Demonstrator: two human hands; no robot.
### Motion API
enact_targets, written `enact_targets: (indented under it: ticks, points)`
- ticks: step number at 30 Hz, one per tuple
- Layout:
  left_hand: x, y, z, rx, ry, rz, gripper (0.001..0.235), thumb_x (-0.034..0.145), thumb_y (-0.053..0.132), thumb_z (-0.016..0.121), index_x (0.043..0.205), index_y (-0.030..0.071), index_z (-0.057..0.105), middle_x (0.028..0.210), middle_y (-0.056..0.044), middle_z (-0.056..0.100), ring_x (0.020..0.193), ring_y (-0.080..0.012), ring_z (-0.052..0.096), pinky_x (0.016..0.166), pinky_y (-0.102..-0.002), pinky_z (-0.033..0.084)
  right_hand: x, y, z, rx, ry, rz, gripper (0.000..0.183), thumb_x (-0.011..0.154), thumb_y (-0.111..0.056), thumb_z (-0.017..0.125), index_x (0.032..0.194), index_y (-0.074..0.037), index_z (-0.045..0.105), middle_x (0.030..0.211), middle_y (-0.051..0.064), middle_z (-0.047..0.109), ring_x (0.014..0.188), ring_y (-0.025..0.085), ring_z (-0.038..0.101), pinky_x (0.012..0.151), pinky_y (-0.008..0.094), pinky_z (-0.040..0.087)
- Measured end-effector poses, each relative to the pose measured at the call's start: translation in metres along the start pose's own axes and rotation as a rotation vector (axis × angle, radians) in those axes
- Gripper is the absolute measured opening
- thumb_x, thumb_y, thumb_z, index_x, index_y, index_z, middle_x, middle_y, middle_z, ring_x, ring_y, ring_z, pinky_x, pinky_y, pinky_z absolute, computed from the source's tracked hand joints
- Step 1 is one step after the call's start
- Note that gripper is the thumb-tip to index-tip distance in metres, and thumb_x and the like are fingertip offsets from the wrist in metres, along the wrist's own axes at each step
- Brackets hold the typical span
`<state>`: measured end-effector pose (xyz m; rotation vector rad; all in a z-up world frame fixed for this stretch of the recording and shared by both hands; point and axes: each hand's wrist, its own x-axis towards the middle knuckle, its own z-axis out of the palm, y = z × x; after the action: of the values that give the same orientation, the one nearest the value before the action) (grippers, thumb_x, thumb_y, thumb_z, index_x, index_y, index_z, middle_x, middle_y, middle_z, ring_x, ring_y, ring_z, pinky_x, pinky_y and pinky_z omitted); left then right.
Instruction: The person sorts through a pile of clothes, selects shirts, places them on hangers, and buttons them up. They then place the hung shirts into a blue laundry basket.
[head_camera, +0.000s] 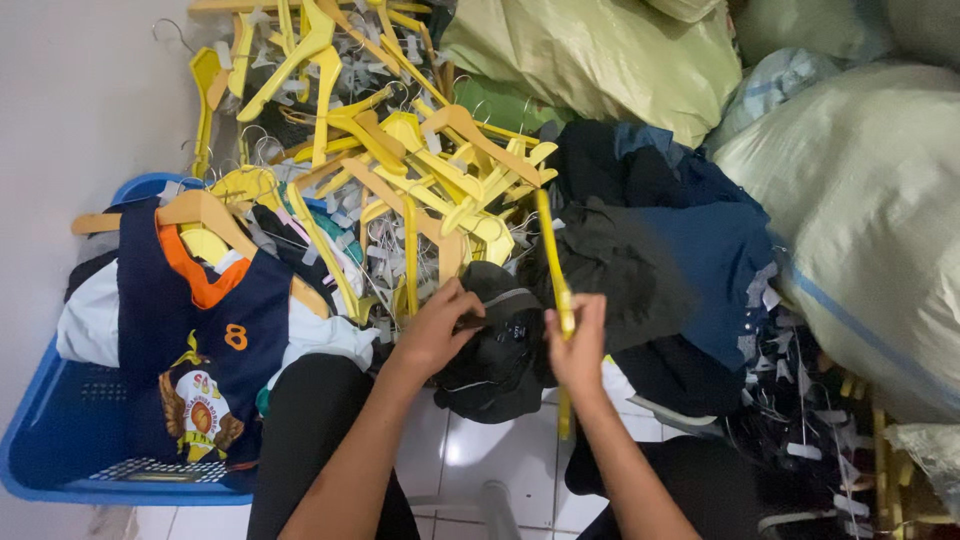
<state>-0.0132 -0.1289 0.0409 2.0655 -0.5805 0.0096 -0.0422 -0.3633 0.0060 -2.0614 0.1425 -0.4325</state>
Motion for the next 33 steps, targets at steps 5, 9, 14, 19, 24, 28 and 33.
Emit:
enact_targets:
  ticks: [5,9,14,19,24,28,33]
  points:
    - [-0.001,-0.005,0.006,-0.107,0.093,-0.08,0.017,0.092,0.008,0.069,0.104,0.005,0.057,0.097,-0.012,0.059,0.09,-0.0313,0.065,0.078,-0.039,0.052,-0.02,0.002,0.018,-0.059,-0.043,0.041,0.058,0.075,-0.012,0.089,0.107,-0.004,0.041,0.093,0.019,0.058,0.077,0.031,0.063,0.071,0.039,0.052]
    - [0.002,-0.009,0.004,-0.174,0.202,-0.162,0.017,0.091,0.008,0.069,0.102,0.004,0.057,0.088,-0.012,0.062,0.083,-0.0303,0.064,0.075,-0.038,0.051,-0.026,0.003,0.018,-0.069,-0.109,0.172,0.061,0.075,-0.007,0.083,0.115,-0.006,0.037,0.091,0.018,0.065,0.081,0.03,0.069,0.074,0.038,0.053]
    - [0.0,-0.011,-0.004,-0.148,0.304,-0.041,0.021,0.087,0.004,0.068,0.101,0.003,0.054,0.092,-0.016,0.062,0.087,-0.0324,0.065,0.079,-0.037,0.052,-0.02,0.002,0.014,-0.003,-0.092,0.049,0.052,0.081,-0.003,0.079,0.115,-0.006,0.04,0.093,0.016,0.067,0.087,0.024,0.069,0.076,0.037,0.055]
    - [0.0,-0.007,-0.01,-0.01,0.222,-0.032,0.024,0.079,0.003,0.067,0.098,0.002,0.053,0.099,-0.013,0.072,0.097,-0.0368,0.065,0.086,-0.043,0.051,0.008,-0.014,-0.018,0.06,-0.049,0.03,0.055,0.077,0.004,0.077,0.117,-0.008,0.042,0.095,0.012,0.068,0.091,0.019,0.067,0.082,0.033,0.055]
    - [0.005,0.016,-0.016,-0.044,0.005,-0.04,0.027,0.085,0.017,0.075,0.107,0.005,0.064,0.098,-0.015,0.07,0.095,-0.0349,0.069,0.08,-0.043,0.052,0.042,-0.045,-0.063,0.079,-0.116,-0.071,0.06,0.071,0.013,0.076,0.114,-0.009,0.04,0.108,0.01,0.074,0.104,0.016,0.069,0.088,0.032,0.054]
    - [0.006,0.036,-0.026,-0.141,-0.103,-0.118,0.023,0.092,0.023,0.073,0.105,0.005,0.067,0.088,-0.014,0.071,0.085,-0.0331,0.069,0.074,-0.04,0.052,0.061,-0.06,-0.089,0.056,-0.179,0.006,0.06,0.071,0.014,0.075,0.113,-0.009,0.04,0.105,0.011,0.075,0.099,0.014,0.07,0.084,0.029,0.054]
    - [0.014,0.048,-0.032,-0.347,-0.145,-0.201,0.021,0.092,0.021,0.071,0.102,0.004,0.067,0.08,-0.014,0.07,0.078,-0.0323,0.067,0.071,-0.038,0.052,0.061,-0.051,-0.083,0.245,-0.163,0.038,0.065,0.068,0.017,0.076,0.116,-0.01,0.039,0.101,0.009,0.07,0.093,0.014,0.067,0.083,0.028,0.053]
